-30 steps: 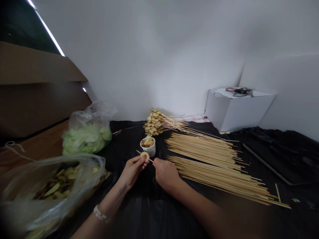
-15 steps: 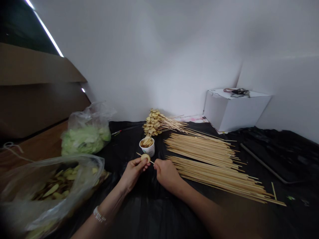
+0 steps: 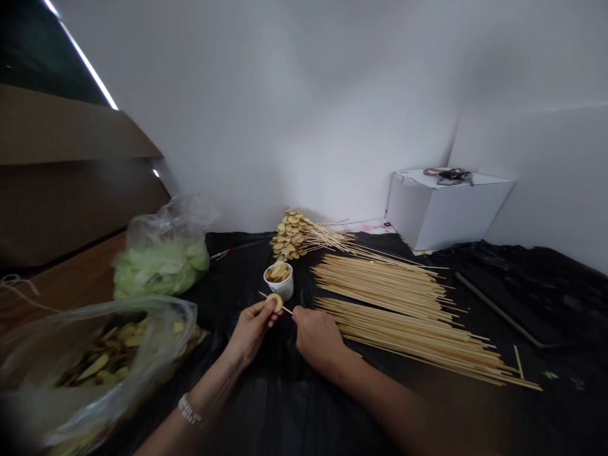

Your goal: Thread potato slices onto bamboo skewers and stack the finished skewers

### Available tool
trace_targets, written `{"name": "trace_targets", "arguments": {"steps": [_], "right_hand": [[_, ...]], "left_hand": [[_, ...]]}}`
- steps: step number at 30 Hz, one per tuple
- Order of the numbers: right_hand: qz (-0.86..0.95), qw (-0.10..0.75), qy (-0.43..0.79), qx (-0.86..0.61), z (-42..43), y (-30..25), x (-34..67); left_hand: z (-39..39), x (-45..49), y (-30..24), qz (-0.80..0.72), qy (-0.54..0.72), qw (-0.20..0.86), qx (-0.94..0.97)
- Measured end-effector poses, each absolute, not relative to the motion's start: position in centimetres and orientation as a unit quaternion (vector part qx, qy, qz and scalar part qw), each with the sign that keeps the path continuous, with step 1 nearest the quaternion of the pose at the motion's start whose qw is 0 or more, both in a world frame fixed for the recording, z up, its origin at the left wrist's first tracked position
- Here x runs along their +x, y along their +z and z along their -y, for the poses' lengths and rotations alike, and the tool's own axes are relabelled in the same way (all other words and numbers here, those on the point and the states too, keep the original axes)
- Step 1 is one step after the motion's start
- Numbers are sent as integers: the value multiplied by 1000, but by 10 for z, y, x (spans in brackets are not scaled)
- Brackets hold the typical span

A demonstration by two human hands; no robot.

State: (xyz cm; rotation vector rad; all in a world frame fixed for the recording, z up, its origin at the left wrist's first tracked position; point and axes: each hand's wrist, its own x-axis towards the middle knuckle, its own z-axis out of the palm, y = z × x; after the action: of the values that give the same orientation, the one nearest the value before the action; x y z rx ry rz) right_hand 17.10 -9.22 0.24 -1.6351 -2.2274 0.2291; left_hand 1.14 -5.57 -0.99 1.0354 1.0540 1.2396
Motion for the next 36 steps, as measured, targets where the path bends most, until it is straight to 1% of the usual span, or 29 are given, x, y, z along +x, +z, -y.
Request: {"name": "trace_targets", "arguments": {"steps": [4, 10, 16, 22, 24, 29, 32, 36], "right_hand": [[793, 200, 96, -568, 89, 1, 170], [805, 191, 56, -559, 85, 2, 169], [802, 188, 44, -565, 84, -8, 170], [795, 226, 39, -561, 85, -12, 170], [789, 239, 33, -564, 86, -10, 171], [771, 250, 0, -586, 83, -4, 181], [752, 251, -22, -609, 80, -1, 189], [742, 253, -35, -619, 78, 0, 194]], "left_hand": [[60, 17, -9, -445, 509, 564, 474], [61, 22, -4, -438, 504, 541, 512], [59, 21, -8, -437, 495, 568, 492], [56, 14, -4, -434, 528, 586, 436], [54, 6, 1, -440, 551, 572, 420], [51, -16, 15, -479, 597, 485, 422], [54, -22, 24, -502, 569, 464, 457], [58, -23, 37, -524, 477, 448, 545]]}}
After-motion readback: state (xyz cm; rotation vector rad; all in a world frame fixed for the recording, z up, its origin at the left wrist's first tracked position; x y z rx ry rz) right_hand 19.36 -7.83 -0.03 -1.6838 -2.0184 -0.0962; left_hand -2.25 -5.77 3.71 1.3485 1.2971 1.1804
